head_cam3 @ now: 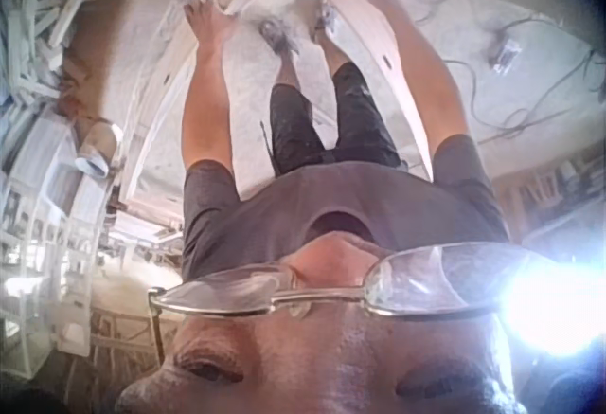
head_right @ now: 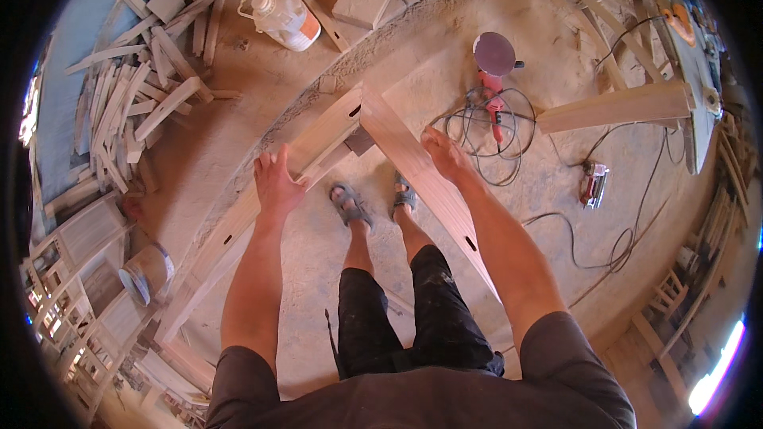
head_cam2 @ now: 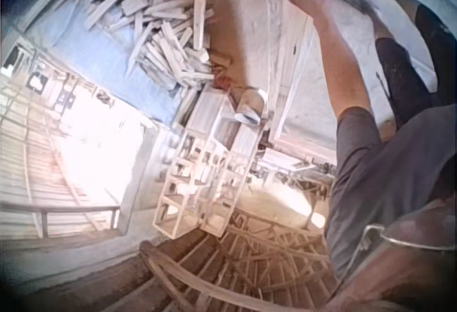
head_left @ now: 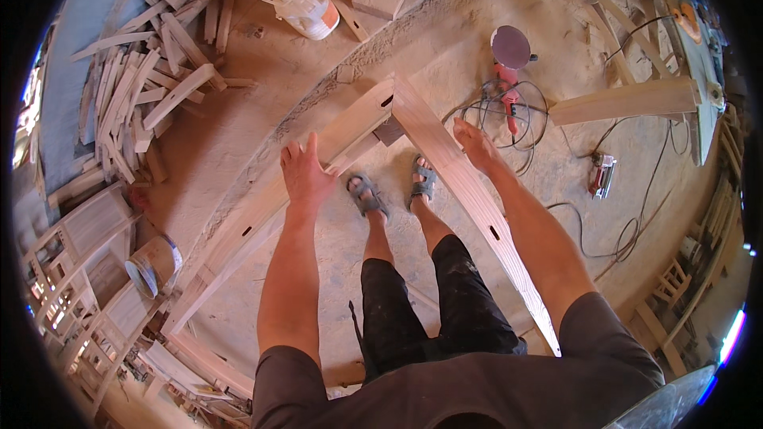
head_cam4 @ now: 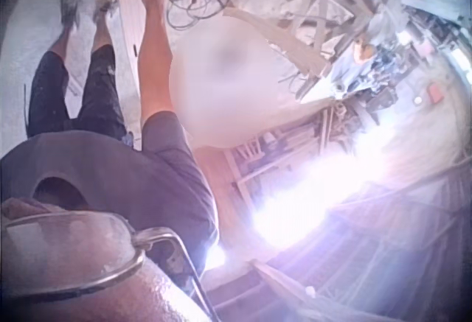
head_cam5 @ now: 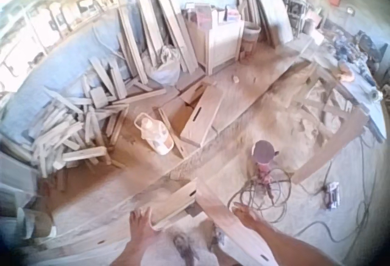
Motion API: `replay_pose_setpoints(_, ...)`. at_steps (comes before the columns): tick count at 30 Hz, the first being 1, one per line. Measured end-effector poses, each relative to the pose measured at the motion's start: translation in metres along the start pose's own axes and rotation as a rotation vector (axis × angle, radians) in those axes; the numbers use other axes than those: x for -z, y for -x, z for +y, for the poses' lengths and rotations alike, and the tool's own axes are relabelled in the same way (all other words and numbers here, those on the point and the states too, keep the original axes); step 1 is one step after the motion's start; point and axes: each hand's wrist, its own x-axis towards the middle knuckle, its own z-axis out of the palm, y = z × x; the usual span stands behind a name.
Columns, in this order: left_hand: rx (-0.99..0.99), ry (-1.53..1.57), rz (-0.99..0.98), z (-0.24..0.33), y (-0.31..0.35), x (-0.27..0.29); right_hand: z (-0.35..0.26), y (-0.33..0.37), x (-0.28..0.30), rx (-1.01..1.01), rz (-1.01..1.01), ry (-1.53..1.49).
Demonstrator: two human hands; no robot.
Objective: The person fits large wooden beams together to form a rectangular frame by hand, lifting and positioning each beam into prepared slots.
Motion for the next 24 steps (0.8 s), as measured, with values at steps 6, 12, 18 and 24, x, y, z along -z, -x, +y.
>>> replay_pose_setpoints(6,-0.015,0.137,-0.133,-0.027,-0.029,-0.004,-0.016,-0.004,-0.037,-0.011,-0.036,0.03)
replay_pose_setpoints(12,-0.046,0.065,-0.159,-0.022,-0.04,-0.01,0.005,-0.015,-0.042,-0.022,0.037,-0.107)
replay_pose_setpoints(18,-0.065,0.054,-0.187,-0.03,-0.043,-0.008,-0.002,-0.015,-0.023,-0.051,0.14,-0.263)
replay_pose_setpoints(24,-0.101,0.097,-0.163,-0.034,-0.047,-0.015,-0.008,-0.007,-0.026,-0.084,-0.054,-0.113)
